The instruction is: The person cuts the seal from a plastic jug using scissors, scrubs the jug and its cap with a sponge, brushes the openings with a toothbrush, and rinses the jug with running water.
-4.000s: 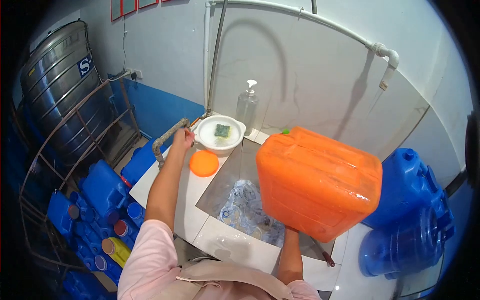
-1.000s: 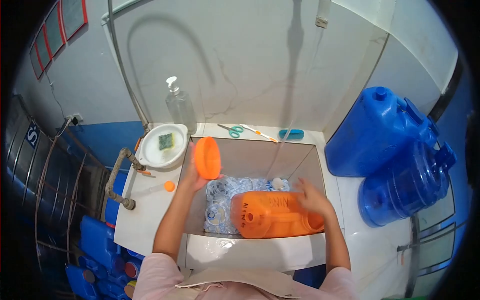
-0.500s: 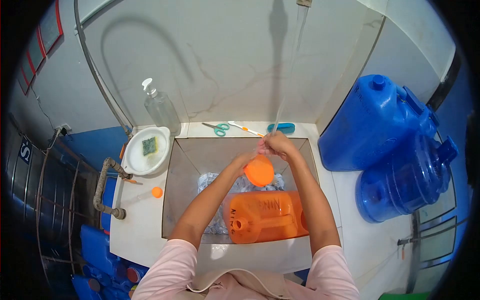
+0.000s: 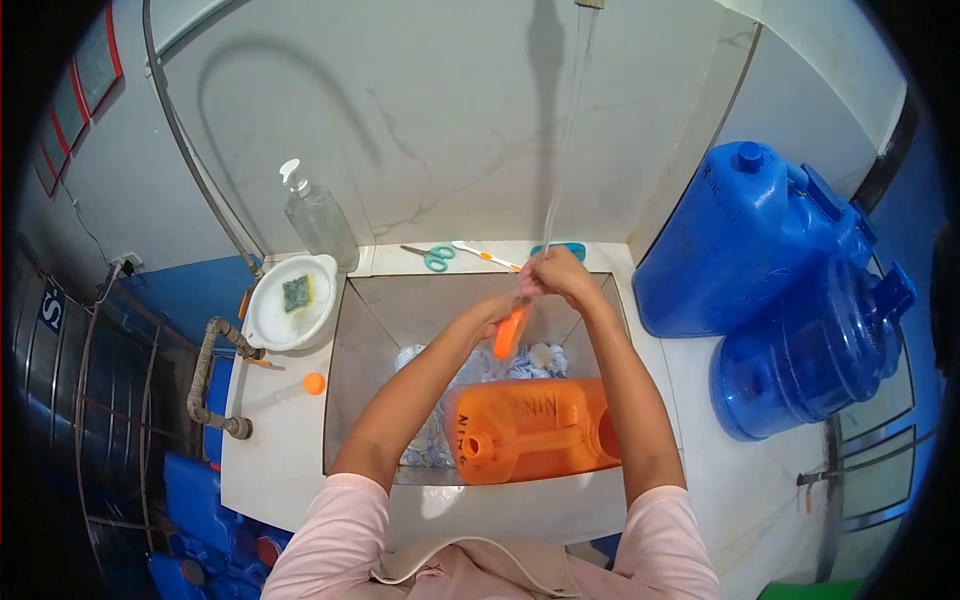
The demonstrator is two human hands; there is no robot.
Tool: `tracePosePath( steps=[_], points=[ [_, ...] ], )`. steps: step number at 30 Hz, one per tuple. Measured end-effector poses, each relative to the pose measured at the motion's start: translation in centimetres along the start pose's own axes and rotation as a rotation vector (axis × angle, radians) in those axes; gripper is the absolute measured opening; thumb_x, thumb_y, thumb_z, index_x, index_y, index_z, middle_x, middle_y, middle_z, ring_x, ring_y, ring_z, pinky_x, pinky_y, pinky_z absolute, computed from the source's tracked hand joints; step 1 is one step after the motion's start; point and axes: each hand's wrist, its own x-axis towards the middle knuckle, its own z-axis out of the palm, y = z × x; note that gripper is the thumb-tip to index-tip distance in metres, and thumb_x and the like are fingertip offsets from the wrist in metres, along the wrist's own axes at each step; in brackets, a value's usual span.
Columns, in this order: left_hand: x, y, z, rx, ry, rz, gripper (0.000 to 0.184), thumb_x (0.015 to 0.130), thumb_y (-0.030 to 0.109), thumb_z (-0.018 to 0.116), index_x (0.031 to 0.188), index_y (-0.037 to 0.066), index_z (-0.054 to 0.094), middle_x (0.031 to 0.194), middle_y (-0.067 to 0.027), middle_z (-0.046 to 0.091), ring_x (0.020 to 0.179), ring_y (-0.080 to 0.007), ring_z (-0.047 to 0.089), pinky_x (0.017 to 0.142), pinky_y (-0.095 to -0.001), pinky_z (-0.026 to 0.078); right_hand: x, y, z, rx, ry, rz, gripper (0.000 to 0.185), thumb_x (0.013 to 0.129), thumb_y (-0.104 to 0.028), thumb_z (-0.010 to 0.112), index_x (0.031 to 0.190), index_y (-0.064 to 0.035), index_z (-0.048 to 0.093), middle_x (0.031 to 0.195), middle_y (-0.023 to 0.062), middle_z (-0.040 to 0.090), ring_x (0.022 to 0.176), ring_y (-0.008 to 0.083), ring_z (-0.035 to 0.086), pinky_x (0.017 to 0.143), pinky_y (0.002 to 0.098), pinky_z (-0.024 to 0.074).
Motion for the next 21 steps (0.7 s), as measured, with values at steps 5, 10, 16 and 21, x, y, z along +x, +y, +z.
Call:
tracePosePath(
  steps=[5, 10, 16, 21],
  points=[
    [-2.9, 1.2, 1.4, 1.135, 0.152, 0.433, 0.019, 0.082, 0.013, 0.060, 0.101, 0.009, 0.061, 0.085, -0.0085, 0.061, 0.084, -0.0233, 0.061, 0.073, -0.0406, 0.051, -0.2, 1.7, -0.8, -0.434, -0.010, -0.357, 0.021, 0.080, -0.006, 0.049, 0.093, 0.0061, 0.061, 0.080, 0.0109, 0.062, 0.081, 0.0228, 0.063, 0.077, 0.0314, 0.0511],
    [-3.7, 0.4, -1.5, 1.564, 0.092, 0.870, 0.025, 0.078, 0.012, 0.061, 0.102, 0.004, 0.061, 0.101, -0.0119, 0.062, 0.099, -0.0298, 0.057, 0.096, -0.0425, 0.040, -1.3, 8.3, 0.7, -1.132, 0.062, -0.726, 0.025, 0.079, -0.007, 0.053, 0.102, -0.0008, 0.061, 0.089, 0.0137, 0.058, 0.088, 0.0299, 0.056, 0.077, 0.0388, 0.0459],
    [-10.4, 0.2, -2.1, 1.528, 0.389, 0.913, 0.045, 0.077, 0.006, 0.054, 0.121, -0.001, 0.047, 0.121, -0.0212, 0.050, 0.118, -0.0356, 0.044, 0.101, -0.0446, 0.035, -3.2, 9.3, 3.3, -1.029, 0.202, -0.877, 0.018, 0.079, -0.007, 0.053, 0.095, -0.0051, 0.060, 0.084, 0.0143, 0.054, 0.084, 0.0312, 0.054, 0.071, 0.0413, 0.0444],
    [-17.8, -2.2, -10.0, 1.456, 0.722, 0.800, 0.038, 0.075, 0.002, 0.052, 0.113, -0.002, 0.052, 0.114, -0.0227, 0.052, 0.110, -0.0385, 0.047, 0.094, -0.0463, 0.038, -3.8, 10.9, 3.8, -1.021, 0.258, -0.796, 0.020, 0.076, -0.005, 0.052, 0.095, -0.0061, 0.060, 0.084, 0.0136, 0.052, 0.086, 0.0309, 0.053, 0.072, 0.0414, 0.0435]
  ],
)
